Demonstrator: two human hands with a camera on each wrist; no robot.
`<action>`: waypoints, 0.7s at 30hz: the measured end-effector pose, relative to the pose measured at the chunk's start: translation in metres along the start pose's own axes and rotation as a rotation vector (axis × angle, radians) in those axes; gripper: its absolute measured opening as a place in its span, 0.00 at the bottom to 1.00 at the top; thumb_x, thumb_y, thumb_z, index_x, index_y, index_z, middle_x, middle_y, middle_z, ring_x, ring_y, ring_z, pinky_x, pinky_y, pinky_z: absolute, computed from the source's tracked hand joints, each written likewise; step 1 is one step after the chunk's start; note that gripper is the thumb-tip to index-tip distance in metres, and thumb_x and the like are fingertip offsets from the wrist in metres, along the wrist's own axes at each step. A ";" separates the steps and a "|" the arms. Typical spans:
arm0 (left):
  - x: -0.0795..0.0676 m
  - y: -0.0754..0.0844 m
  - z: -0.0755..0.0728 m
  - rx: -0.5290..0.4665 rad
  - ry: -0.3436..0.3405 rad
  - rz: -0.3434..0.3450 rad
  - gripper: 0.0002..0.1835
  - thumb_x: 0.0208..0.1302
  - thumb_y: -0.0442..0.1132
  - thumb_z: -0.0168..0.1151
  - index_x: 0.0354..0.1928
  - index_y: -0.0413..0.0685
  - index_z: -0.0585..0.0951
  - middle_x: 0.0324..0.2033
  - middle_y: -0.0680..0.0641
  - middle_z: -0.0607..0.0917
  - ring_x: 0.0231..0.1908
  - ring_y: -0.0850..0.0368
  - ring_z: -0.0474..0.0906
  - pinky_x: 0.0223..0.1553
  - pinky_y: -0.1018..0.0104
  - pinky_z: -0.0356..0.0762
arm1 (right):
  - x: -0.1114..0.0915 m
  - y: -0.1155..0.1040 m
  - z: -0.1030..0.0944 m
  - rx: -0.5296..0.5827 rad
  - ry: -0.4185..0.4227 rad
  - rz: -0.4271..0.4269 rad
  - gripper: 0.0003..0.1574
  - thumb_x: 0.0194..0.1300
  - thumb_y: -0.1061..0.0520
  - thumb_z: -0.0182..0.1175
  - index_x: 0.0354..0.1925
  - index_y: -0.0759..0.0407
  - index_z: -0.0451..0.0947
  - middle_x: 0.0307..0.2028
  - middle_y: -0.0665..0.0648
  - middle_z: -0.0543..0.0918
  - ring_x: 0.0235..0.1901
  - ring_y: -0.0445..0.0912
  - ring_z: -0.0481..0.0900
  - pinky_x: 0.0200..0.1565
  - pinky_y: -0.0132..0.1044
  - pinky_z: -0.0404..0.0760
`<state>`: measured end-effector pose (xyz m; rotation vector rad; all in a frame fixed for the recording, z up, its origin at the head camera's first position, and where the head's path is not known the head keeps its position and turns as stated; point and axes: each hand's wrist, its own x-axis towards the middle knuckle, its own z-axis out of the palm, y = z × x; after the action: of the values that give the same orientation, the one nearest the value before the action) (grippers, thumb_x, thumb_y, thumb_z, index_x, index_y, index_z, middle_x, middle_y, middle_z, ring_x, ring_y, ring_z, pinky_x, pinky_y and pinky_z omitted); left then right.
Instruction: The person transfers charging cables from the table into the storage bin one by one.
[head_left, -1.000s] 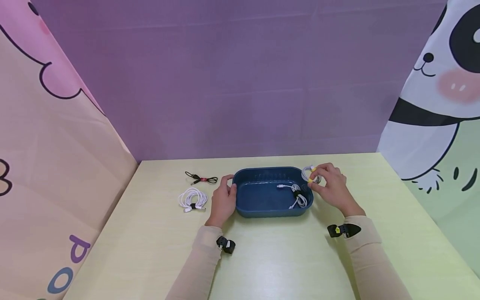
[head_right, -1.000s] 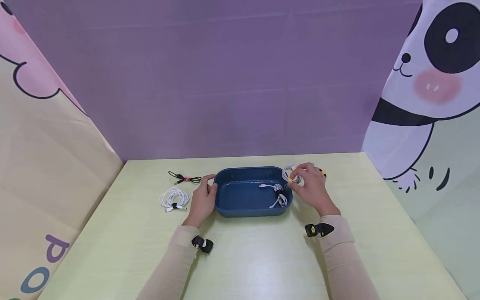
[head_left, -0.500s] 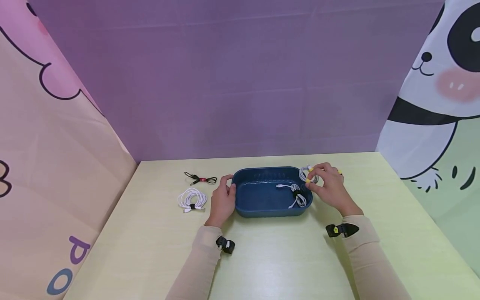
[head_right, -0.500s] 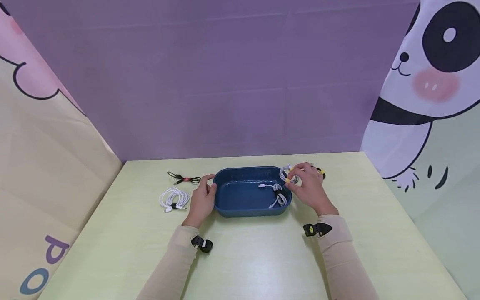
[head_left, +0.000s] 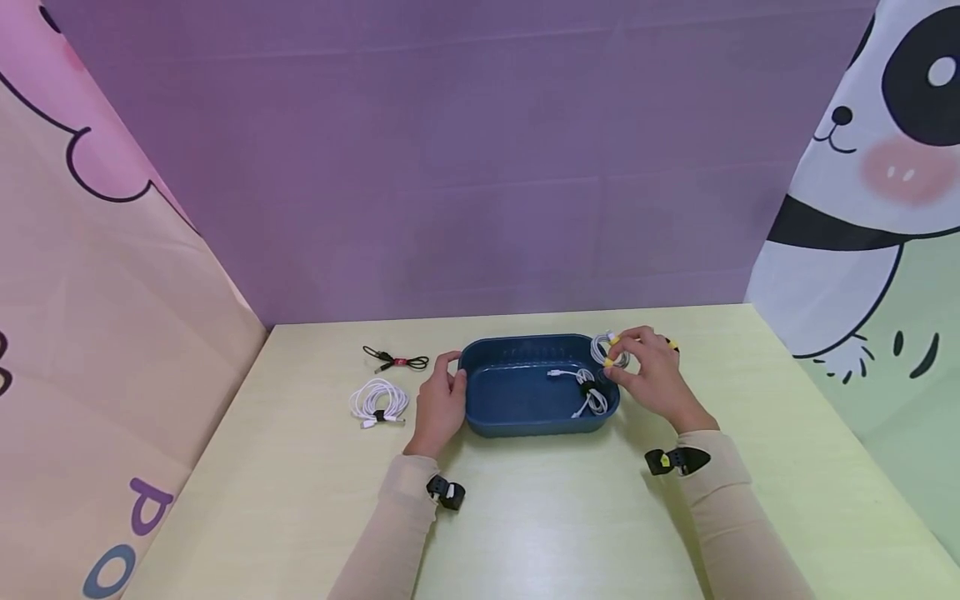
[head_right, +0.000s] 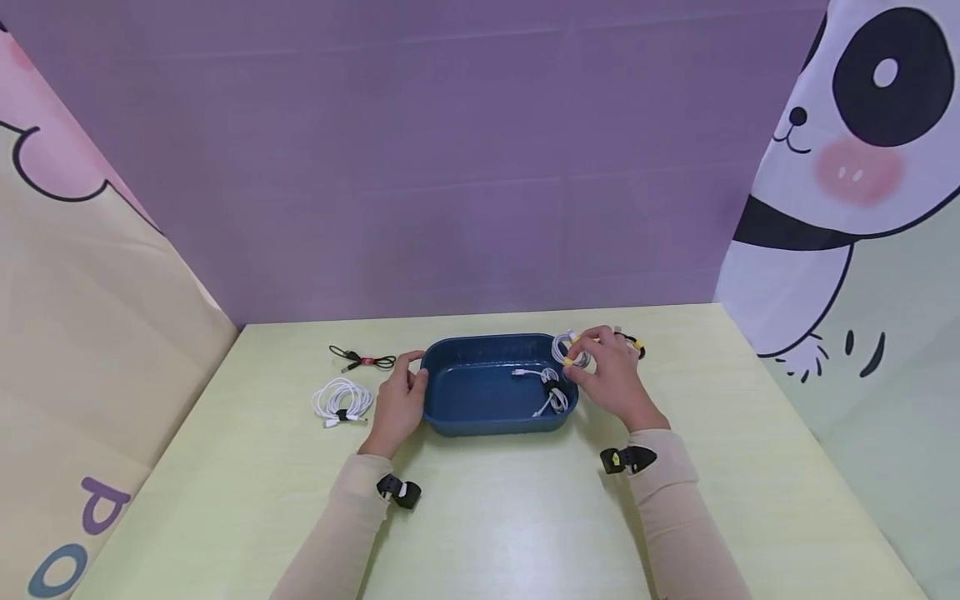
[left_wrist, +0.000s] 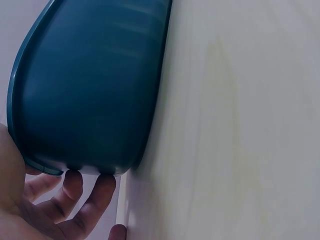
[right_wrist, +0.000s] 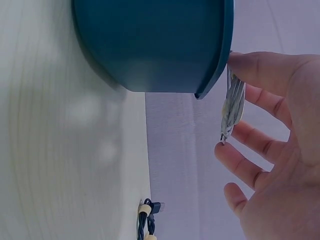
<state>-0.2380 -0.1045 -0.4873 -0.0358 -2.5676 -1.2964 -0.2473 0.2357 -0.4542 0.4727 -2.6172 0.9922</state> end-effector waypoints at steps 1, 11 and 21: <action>0.000 0.000 0.000 0.000 0.003 0.002 0.20 0.79 0.42 0.52 0.69 0.52 0.72 0.26 0.48 0.78 0.23 0.55 0.71 0.28 0.64 0.67 | 0.000 0.000 0.000 0.001 0.002 -0.003 0.07 0.64 0.61 0.70 0.38 0.56 0.80 0.57 0.67 0.74 0.61 0.67 0.67 0.61 0.71 0.52; 0.001 -0.001 0.001 0.000 0.013 0.016 0.20 0.78 0.41 0.53 0.68 0.51 0.73 0.26 0.48 0.77 0.23 0.56 0.71 0.27 0.64 0.67 | 0.001 -0.002 0.001 0.001 -0.005 0.004 0.07 0.64 0.59 0.70 0.38 0.56 0.80 0.57 0.67 0.75 0.62 0.67 0.67 0.64 0.73 0.50; 0.001 -0.002 0.000 -0.006 -0.001 0.000 0.20 0.78 0.41 0.52 0.68 0.53 0.72 0.27 0.48 0.77 0.23 0.56 0.71 0.27 0.64 0.68 | 0.001 -0.004 0.001 -0.012 0.003 -0.016 0.07 0.64 0.60 0.70 0.37 0.56 0.80 0.56 0.67 0.75 0.62 0.68 0.68 0.64 0.74 0.50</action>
<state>-0.2397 -0.1054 -0.4884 -0.0371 -2.5644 -1.3042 -0.2465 0.2318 -0.4520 0.4881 -2.6109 0.9711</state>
